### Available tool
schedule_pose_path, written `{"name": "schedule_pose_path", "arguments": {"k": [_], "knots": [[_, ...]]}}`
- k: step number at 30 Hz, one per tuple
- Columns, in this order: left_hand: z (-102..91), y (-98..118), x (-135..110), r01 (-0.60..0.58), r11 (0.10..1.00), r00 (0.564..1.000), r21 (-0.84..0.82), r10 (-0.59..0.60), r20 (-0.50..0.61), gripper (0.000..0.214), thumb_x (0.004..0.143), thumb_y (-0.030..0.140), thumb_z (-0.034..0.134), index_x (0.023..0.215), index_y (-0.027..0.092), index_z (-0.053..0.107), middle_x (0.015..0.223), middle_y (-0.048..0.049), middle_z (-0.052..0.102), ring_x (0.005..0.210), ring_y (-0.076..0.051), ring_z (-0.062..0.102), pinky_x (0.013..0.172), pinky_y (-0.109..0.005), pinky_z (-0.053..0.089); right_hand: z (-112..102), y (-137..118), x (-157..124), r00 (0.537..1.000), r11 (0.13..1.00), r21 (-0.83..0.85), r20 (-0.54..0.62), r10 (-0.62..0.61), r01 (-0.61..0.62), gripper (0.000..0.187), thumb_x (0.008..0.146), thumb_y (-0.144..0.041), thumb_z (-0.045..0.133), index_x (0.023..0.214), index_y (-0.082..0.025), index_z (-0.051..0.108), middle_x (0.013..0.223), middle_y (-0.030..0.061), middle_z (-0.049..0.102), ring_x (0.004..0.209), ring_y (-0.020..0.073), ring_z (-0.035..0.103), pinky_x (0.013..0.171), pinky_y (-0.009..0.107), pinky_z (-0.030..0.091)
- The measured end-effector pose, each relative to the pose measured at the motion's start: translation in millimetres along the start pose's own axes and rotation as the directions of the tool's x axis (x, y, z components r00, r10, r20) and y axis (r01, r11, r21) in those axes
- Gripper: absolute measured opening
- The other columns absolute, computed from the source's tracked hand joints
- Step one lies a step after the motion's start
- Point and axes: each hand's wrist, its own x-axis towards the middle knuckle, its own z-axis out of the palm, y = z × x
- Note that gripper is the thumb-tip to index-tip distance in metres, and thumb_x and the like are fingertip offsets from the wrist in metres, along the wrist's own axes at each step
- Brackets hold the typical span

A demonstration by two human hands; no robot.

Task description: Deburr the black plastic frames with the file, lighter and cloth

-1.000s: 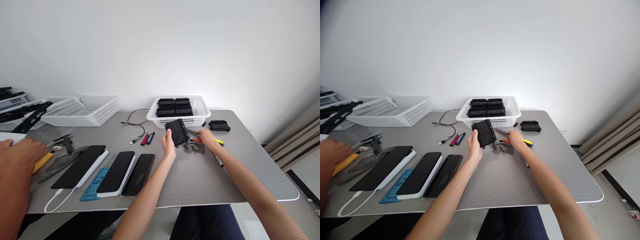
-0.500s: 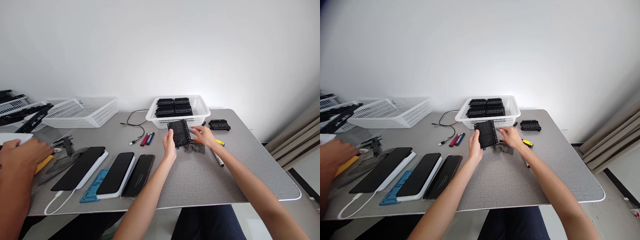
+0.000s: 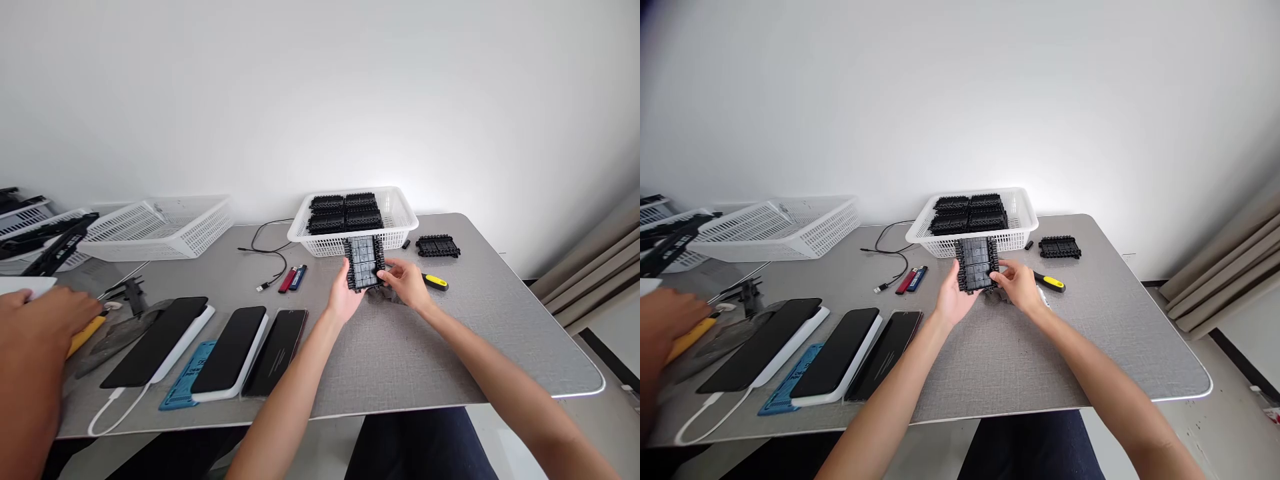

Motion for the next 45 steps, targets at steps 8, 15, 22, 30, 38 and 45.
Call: {"name": "schedule_pose_path", "arguments": {"k": [8, 15, 22, 30, 38, 45], "knots": [[-2.9, 7.7, 3.3, 0.022, 0.979, 0.996, -0.204, -0.039, -0.08, 0.036, 0.089, 0.046, 0.056, 0.106, 0.017, 0.07, 0.107, -0.0062, 0.073, 0.104, -0.019, 0.066, 0.099, -0.033, 0.048, -8.2, 3.7, -2.0, 0.954, 0.816, -0.496, 0.184, -0.234, 0.296, 0.04, 0.098, -0.041, 0.04, 0.09, -0.019, 0.073, 0.081, 0.0059, 0.068, 0.074, 0.0181, 0.06, 0.069, 0.03, 0.043], [-4.0, 13.7, 5.5, -0.11, 0.948, 0.979, -0.298, 0.051, -0.2, 0.028, 0.088, 0.039, 0.059, 0.106, 0.02, 0.07, 0.106, -0.0033, 0.074, 0.099, -0.016, 0.067, 0.097, -0.03, 0.049, 5.2, 12.3, -6.4, 0.901, 0.522, -0.735, 0.369, -0.228, 0.433, 0.035, 0.087, -0.03, 0.064, 0.12, -0.018, 0.064, 0.105, 0.0108, 0.066, 0.101, 0.0268, 0.05, 0.086, 0.04, 0.037], [-3.8, 13.7, 4.3, -0.115, 0.947, 0.982, -0.3, 0.064, -0.176, 0.028, 0.088, 0.039, 0.059, 0.106, 0.02, 0.07, 0.107, -0.0045, 0.073, 0.105, -0.017, 0.065, 0.1, -0.032, 0.048, 3.7, 10.5, -2.9, 0.923, 0.592, -0.709, 0.262, -0.282, 0.382, 0.01, 0.089, -0.019, 0.055, 0.087, -0.017, 0.064, 0.1, 0.0108, 0.063, 0.099, 0.0256, 0.049, 0.084, 0.041, 0.036], [-1.0, 6.8, -1.7, 0.019, 0.978, 0.999, -0.21, -0.024, -0.023, 0.028, 0.084, 0.037, 0.061, 0.102, 0.017, 0.069, 0.101, -0.0052, 0.073, 0.096, -0.019, 0.067, 0.094, -0.034, 0.05, -22.7, -11.3, 1.7, 0.924, 0.948, -0.224, -0.26, -0.281, 0.225, 0.022, 0.09, -0.031, 0.049, 0.104, -0.018, 0.059, 0.081, 0.0029, 0.061, 0.071, 0.0156, 0.055, 0.067, 0.03, 0.044], [0.5, -15.0, -6.5, 0.09, 0.995, 0.996, 0.047, -0.091, 0.014, 0.021, 0.079, 0.027, 0.061, 0.095, 0.015, 0.068, 0.093, -0.0066, 0.074, 0.1, -0.025, 0.067, 0.09, -0.036, 0.052, -17.3, -17.0, -2.6, 0.876, 0.769, -0.505, -0.052, -0.48, 0.392, 0.046, 0.096, -0.022, 0.037, 0.14, -0.02, 0.05, 0.095, 0.0089, 0.055, 0.081, 0.0186, 0.055, 0.074, 0.034, 0.049], [8.0, -14.8, -10.6, 0.015, 0.998, 1.0, 0.06, -0.015, -0.014, 0.02, 0.077, 0.022, 0.067, 0.096, 0.019, 0.067, 0.099, -0.0058, 0.074, 0.107, -0.025, 0.065, 0.094, -0.036, 0.051, -10.1, -21.5, -7.4, 0.912, 0.654, -0.67, 0.087, -0.401, 0.351, 0.057, 0.094, -0.014, 0.031, 0.151, -0.021, 0.031, 0.102, 0.0113, 0.052, 0.081, 0.0207, 0.056, 0.07, 0.036, 0.052]]}}
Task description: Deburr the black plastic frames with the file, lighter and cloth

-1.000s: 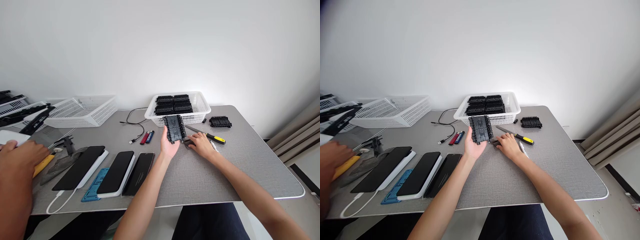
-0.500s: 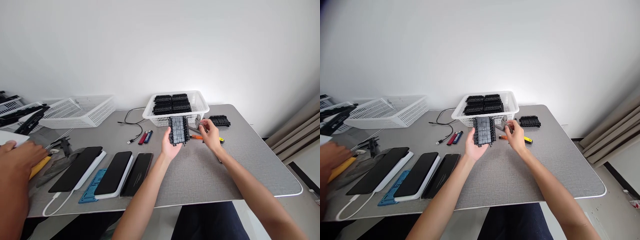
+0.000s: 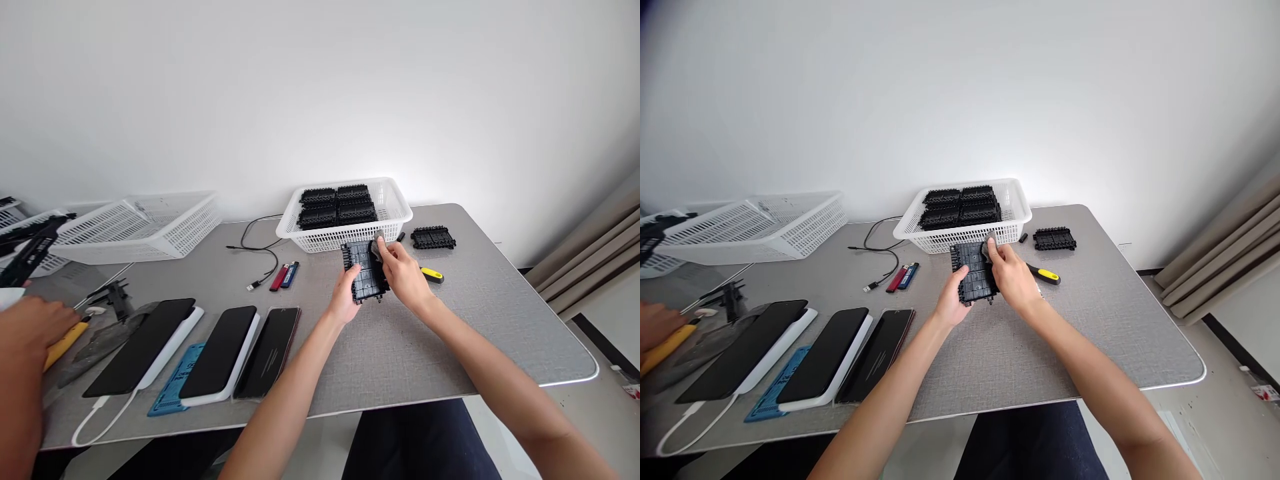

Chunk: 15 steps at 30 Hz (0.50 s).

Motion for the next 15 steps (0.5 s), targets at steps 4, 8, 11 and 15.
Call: {"name": "schedule_pose_path", "arguments": {"k": [4, 8, 11, 15], "knots": [[1.1, -1.3, -0.9, 0.023, 1.0, 1.0, -0.021, -0.023, -0.017, 0.019, 0.077, 0.025, 0.067, 0.095, 0.018, 0.067, 0.096, -0.0061, 0.074, 0.104, -0.024, 0.066, 0.093, -0.035, 0.051, 0.0, -2.1, -1.9, 1.0, 0.999, -0.023, -0.012, -0.028, 0.028, 0.059, 0.093, -0.012, 0.032, 0.151, -0.021, 0.03, 0.102, 0.0116, 0.053, 0.08, 0.0208, 0.056, 0.071, 0.036, 0.053], [-3.8, 1.8, 3.5, 0.036, 0.997, 0.992, -0.065, -0.044, -0.121, 0.018, 0.078, 0.027, 0.066, 0.093, 0.018, 0.068, 0.087, -0.0034, 0.074, 0.091, -0.021, 0.069, 0.089, -0.031, 0.052, 1.4, -7.6, -5.9, 0.997, 0.997, -0.055, 0.038, -0.061, 0.063, 0.057, 0.092, -0.01, 0.032, 0.148, -0.021, 0.034, 0.101, 0.0109, 0.054, 0.08, 0.0205, 0.057, 0.071, 0.035, 0.053], [-10.2, 14.1, 9.2, -0.028, 0.993, 0.982, -0.114, 0.007, -0.188, 0.019, 0.081, 0.03, 0.062, 0.093, 0.017, 0.069, 0.086, -0.0035, 0.074, 0.081, -0.017, 0.069, 0.08, -0.027, 0.053, 2.1, -14.6, -9.6, 0.981, 0.991, -0.055, 0.159, -0.11, 0.12, 0.052, 0.092, -0.01, 0.035, 0.143, -0.017, 0.043, 0.099, 0.0103, 0.056, 0.074, 0.0177, 0.056, 0.069, 0.033, 0.052], [-16.5, 30.2, 14.1, -0.103, 0.985, 0.973, -0.139, 0.071, -0.22, 0.022, 0.081, 0.029, 0.061, 0.099, 0.019, 0.068, 0.09, -0.0024, 0.074, 0.079, -0.016, 0.068, 0.076, -0.026, 0.054, -1.6, -16.5, -11.2, 0.968, 0.986, 0.067, 0.191, -0.165, 0.155, 0.037, 0.09, -0.014, 0.044, 0.121, -0.016, 0.064, 0.086, 0.0063, 0.057, 0.065, 0.0141, 0.055, 0.063, 0.029, 0.049]]}}
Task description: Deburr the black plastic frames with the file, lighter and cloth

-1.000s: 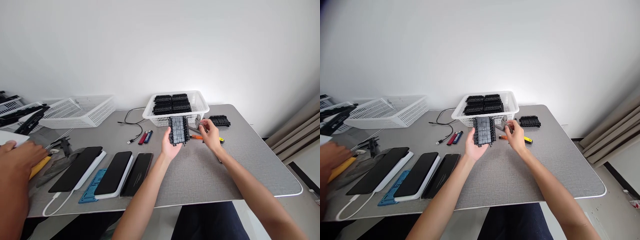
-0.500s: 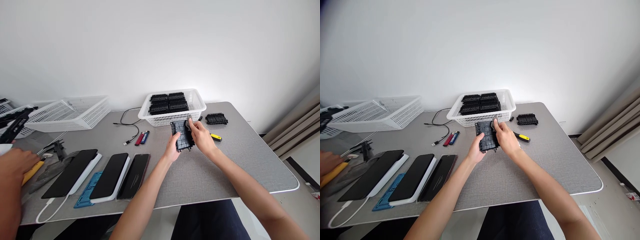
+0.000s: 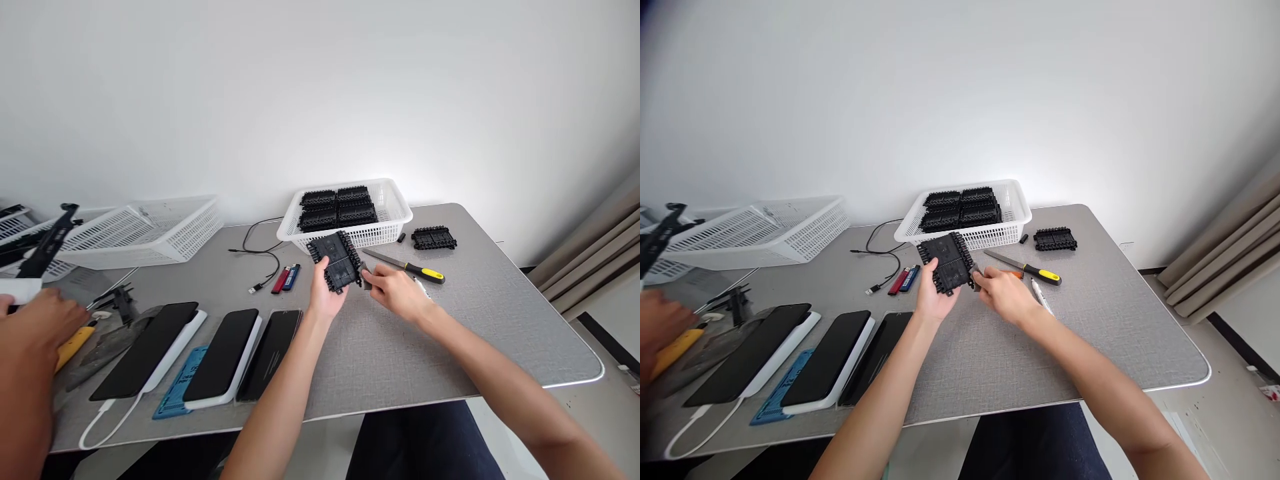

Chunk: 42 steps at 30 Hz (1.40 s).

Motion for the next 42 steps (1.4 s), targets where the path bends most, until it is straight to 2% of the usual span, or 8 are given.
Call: {"name": "schedule_pose_path", "arguments": {"k": [7, 11, 19, 23, 27, 32, 38, 42], "knots": [[4.8, -15.9, -12.8, 0.137, 0.986, 0.985, 0.095, -0.146, 0.088, 0.019, 0.077, 0.026, 0.066, 0.094, 0.016, 0.068, 0.087, -0.0035, 0.074, 0.081, -0.018, 0.069, 0.082, -0.029, 0.054, -10.6, 13.8, 3.9, 0.87, 0.984, 0.127, -0.463, 0.172, -0.127, 0.044, 0.095, -0.019, 0.038, 0.135, -0.022, 0.056, 0.094, 0.0081, 0.058, 0.078, 0.0164, 0.057, 0.069, 0.03, 0.05], [9.7, -25.5, -20.8, 0.186, 0.975, 0.963, 0.12, -0.205, 0.173, 0.02, 0.077, 0.024, 0.065, 0.095, 0.017, 0.068, 0.09, -0.0055, 0.074, 0.093, -0.022, 0.069, 0.089, -0.033, 0.053, -5.6, 15.4, 4.4, 0.947, 0.991, 0.005, -0.293, 0.13, -0.134, 0.051, 0.093, -0.017, 0.037, 0.143, -0.023, 0.046, 0.095, 0.008, 0.056, 0.074, 0.0163, 0.055, 0.067, 0.031, 0.05], [1.1, -1.6, -2.3, 0.038, 0.999, 0.999, 0.013, -0.037, -0.021, 0.018, 0.081, 0.026, 0.061, 0.094, 0.018, 0.069, 0.085, -0.0014, 0.074, 0.074, -0.015, 0.068, 0.072, -0.024, 0.053, 0.2, 3.4, -2.1, 0.997, 0.998, 0.011, 0.035, -0.063, 0.063, 0.042, 0.089, -0.014, 0.044, 0.128, -0.015, 0.06, 0.088, 0.0063, 0.059, 0.065, 0.0141, 0.053, 0.063, 0.028, 0.047], [-1.0, 0.6, -1.1, 0.034, 0.999, 0.999, 0.024, -0.034, 0.0, 0.023, 0.079, 0.027, 0.063, 0.1, 0.019, 0.068, 0.091, -0.0023, 0.074, 0.079, -0.016, 0.069, 0.074, -0.025, 0.054, -7.5, 9.3, -2.0, 0.988, 0.989, 0.144, -0.153, 0.013, 0.009, 0.034, 0.089, -0.016, 0.045, 0.111, -0.018, 0.071, 0.083, 0.0048, 0.059, 0.065, 0.0132, 0.055, 0.063, 0.028, 0.047], [0.2, -11.8, -7.0, 0.123, 0.988, 0.989, 0.09, -0.129, 0.07, 0.025, 0.076, 0.026, 0.066, 0.1, 0.018, 0.067, 0.09, -0.0035, 0.074, 0.083, -0.018, 0.069, 0.081, -0.028, 0.054, -9.6, 19.0, 1.9, 0.902, 0.977, 0.206, -0.41, 0.136, -0.054, 0.043, 0.094, -0.02, 0.039, 0.134, -0.019, 0.056, 0.094, 0.0082, 0.058, 0.08, 0.0165, 0.058, 0.072, 0.031, 0.05], [3.6, -23.8, -12.8, 0.193, 0.975, 0.967, 0.108, -0.207, 0.145, 0.023, 0.076, 0.025, 0.065, 0.098, 0.017, 0.068, 0.091, -0.0059, 0.074, 0.093, -0.022, 0.069, 0.088, -0.033, 0.053, -3.2, 20.3, 2.4, 0.961, 0.991, 0.079, -0.246, 0.125, -0.109, 0.052, 0.093, -0.016, 0.035, 0.144, -0.021, 0.044, 0.1, 0.009, 0.056, 0.076, 0.0168, 0.056, 0.069, 0.031, 0.05], [0.4, -3.3, -3.7, 0.038, 0.999, 0.999, 0.021, -0.037, -0.009, 0.02, 0.08, 0.027, 0.062, 0.097, 0.018, 0.069, 0.087, -0.0017, 0.075, 0.076, -0.015, 0.069, 0.075, -0.025, 0.055, 1.7, 4.8, -3.8, 1.0, 0.999, 0.043, 0.023, 0.019, -0.02, 0.044, 0.088, -0.014, 0.041, 0.126, -0.016, 0.062, 0.087, 0.0059, 0.059, 0.067, 0.0149, 0.055, 0.065, 0.028, 0.047], [1.1, 0.4, -1.5, 0.014, 1.0, 1.0, 0.013, -0.014, 0.014, 0.02, 0.08, 0.027, 0.063, 0.098, 0.02, 0.069, 0.091, -0.001, 0.075, 0.08, -0.015, 0.069, 0.075, -0.025, 0.054, -3.0, 6.3, -3.4, 0.984, 0.986, 0.141, -0.146, 0.105, -0.084, 0.034, 0.087, -0.014, 0.045, 0.104, -0.019, 0.073, 0.081, 0.0045, 0.06, 0.068, 0.0145, 0.057, 0.066, 0.028, 0.047]]}}
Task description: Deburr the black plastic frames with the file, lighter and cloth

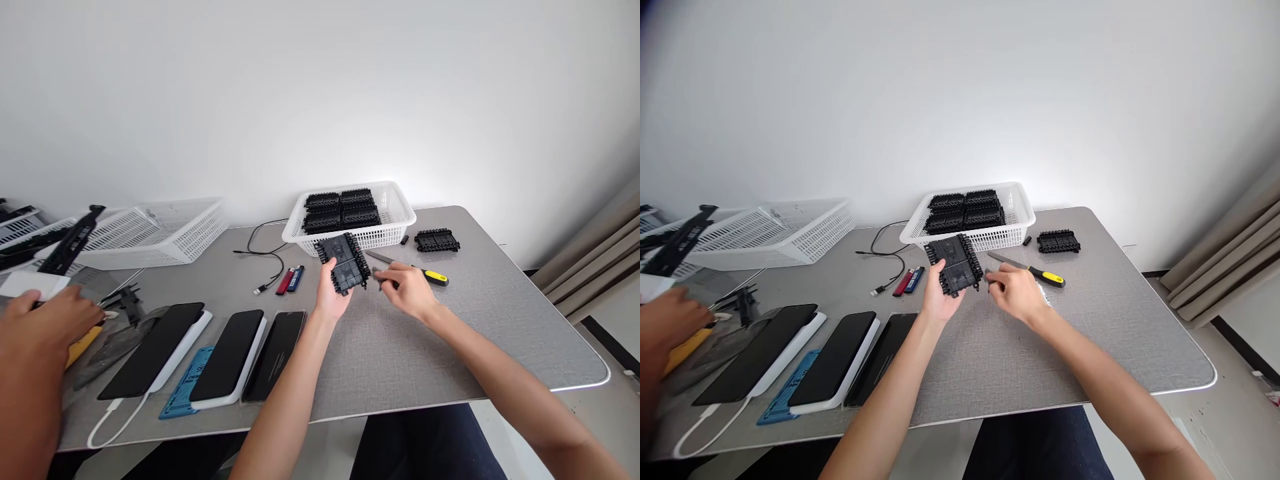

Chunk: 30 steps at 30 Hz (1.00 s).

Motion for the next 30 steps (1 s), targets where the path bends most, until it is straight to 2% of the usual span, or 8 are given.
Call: {"name": "schedule_pose_path", "arguments": {"k": [2, 4, 8, 13, 20, 26, 28, 30], "knots": [[1.4, -7.1, -2.2, 0.037, 0.998, 0.999, 0.05, -0.039, 0.038, 0.02, 0.079, 0.027, 0.064, 0.097, 0.019, 0.069, 0.092, -0.0023, 0.075, 0.085, -0.017, 0.069, 0.079, -0.026, 0.054, -3.4, 2.8, 2.1, 0.983, 0.999, 0.036, -0.185, 0.017, -0.01, 0.038, 0.09, -0.017, 0.043, 0.118, -0.018, 0.068, 0.088, 0.0065, 0.061, 0.074, 0.0157, 0.058, 0.068, 0.029, 0.049], [2.5, -17.1, -5.7, 0.09, 0.988, 0.991, 0.123, -0.101, 0.087, 0.023, 0.078, 0.028, 0.066, 0.098, 0.017, 0.069, 0.093, -0.0049, 0.075, 0.091, -0.02, 0.069, 0.084, -0.028, 0.052, -5.9, 5.2, 4.0, 0.964, 1.0, 0.017, -0.264, -0.011, 0.016, 0.044, 0.092, -0.018, 0.04, 0.131, -0.018, 0.059, 0.093, 0.0082, 0.06, 0.078, 0.0166, 0.059, 0.069, 0.03, 0.05], [3.3, -33.4, -14.4, 0.08, 0.967, 0.952, 0.24, -0.146, 0.269, 0.033, 0.077, 0.03, 0.068, 0.108, 0.018, 0.065, 0.106, -0.008, 0.073, 0.107, -0.024, 0.065, 0.094, -0.035, 0.049, -6.8, 5.5, 6.7, 0.991, 0.986, -0.168, -0.132, -0.001, -0.021, 0.047, 0.093, -0.017, 0.036, 0.137, -0.018, 0.054, 0.1, 0.0094, 0.059, 0.075, 0.0166, 0.058, 0.067, 0.03, 0.049], [5.9, -39.9, -21.2, -0.041, 0.957, 0.939, 0.289, -0.062, 0.339, 0.042, 0.077, 0.031, 0.068, 0.118, 0.023, 0.061, 0.116, -0.005, 0.07, 0.113, -0.024, 0.062, 0.095, -0.034, 0.047, -6.0, -7.9, 10.2, 0.98, 0.916, -0.365, 0.043, 0.196, -0.167, 0.05, 0.094, -0.019, 0.032, 0.143, -0.017, 0.046, 0.107, 0.0104, 0.059, 0.069, 0.0171, 0.058, 0.062, 0.03, 0.047], [6.9, -38.3, -16.0, -0.07, 0.97, 0.983, 0.232, 0.028, 0.179, 0.03, 0.073, 0.031, 0.069, 0.102, 0.022, 0.064, 0.092, 0.0, 0.072, 0.086, -0.017, 0.067, 0.072, -0.024, 0.049, 0.1, -30.1, 6.6, 0.932, 0.915, -0.36, 0.231, 0.279, -0.184, 0.05, 0.094, -0.019, 0.034, 0.143, -0.016, 0.045, 0.107, 0.0119, 0.06, 0.079, 0.0204, 0.063, 0.068, 0.03, 0.046], [6.1, -19.2, -8.7, -0.002, 0.989, 0.999, 0.149, 0.008, -0.041, 0.024, 0.071, 0.029, 0.068, 0.093, 0.021, 0.065, 0.079, 0.0025, 0.071, 0.064, -0.012, 0.062, 0.056, -0.023, 0.044, 11.6, -30.5, -2.1, 0.945, 0.956, -0.26, 0.255, 0.207, -0.139, 0.042, 0.091, -0.016, 0.039, 0.124, -0.021, 0.063, 0.094, 0.0076, 0.062, 0.076, 0.0182, 0.062, 0.067, 0.027, 0.042], [6.0, -14.9, -7.8, 0.005, 0.993, 0.998, 0.121, 0.002, -0.062, 0.02, 0.07, 0.028, 0.068, 0.089, 0.021, 0.066, 0.078, 0.0028, 0.071, 0.062, -0.012, 0.062, 0.055, -0.023, 0.044, 11.2, -29.4, -2.4, 0.952, 0.968, -0.209, 0.241, 0.19, -0.14, 0.039, 0.088, -0.014, 0.041, 0.115, -0.021, 0.068, 0.089, 0.0066, 0.062, 0.075, 0.0176, 0.061, 0.066, 0.027, 0.041], [6.1, -13.7, -8.0, 0.026, 0.994, 1.0, 0.109, -0.024, -0.02, 0.018, 0.071, 0.029, 0.067, 0.086, 0.019, 0.066, 0.079, 0.0018, 0.072, 0.063, -0.013, 0.063, 0.057, -0.023, 0.046, 7.0, -26.9, -0.9, 0.963, 0.981, -0.11, 0.2, 0.18, -0.161, 0.034, 0.086, -0.013, 0.043, 0.101, -0.02, 0.073, 0.085, 0.0056, 0.063, 0.074, 0.0166, 0.061, 0.068, 0.027, 0.042]]}}
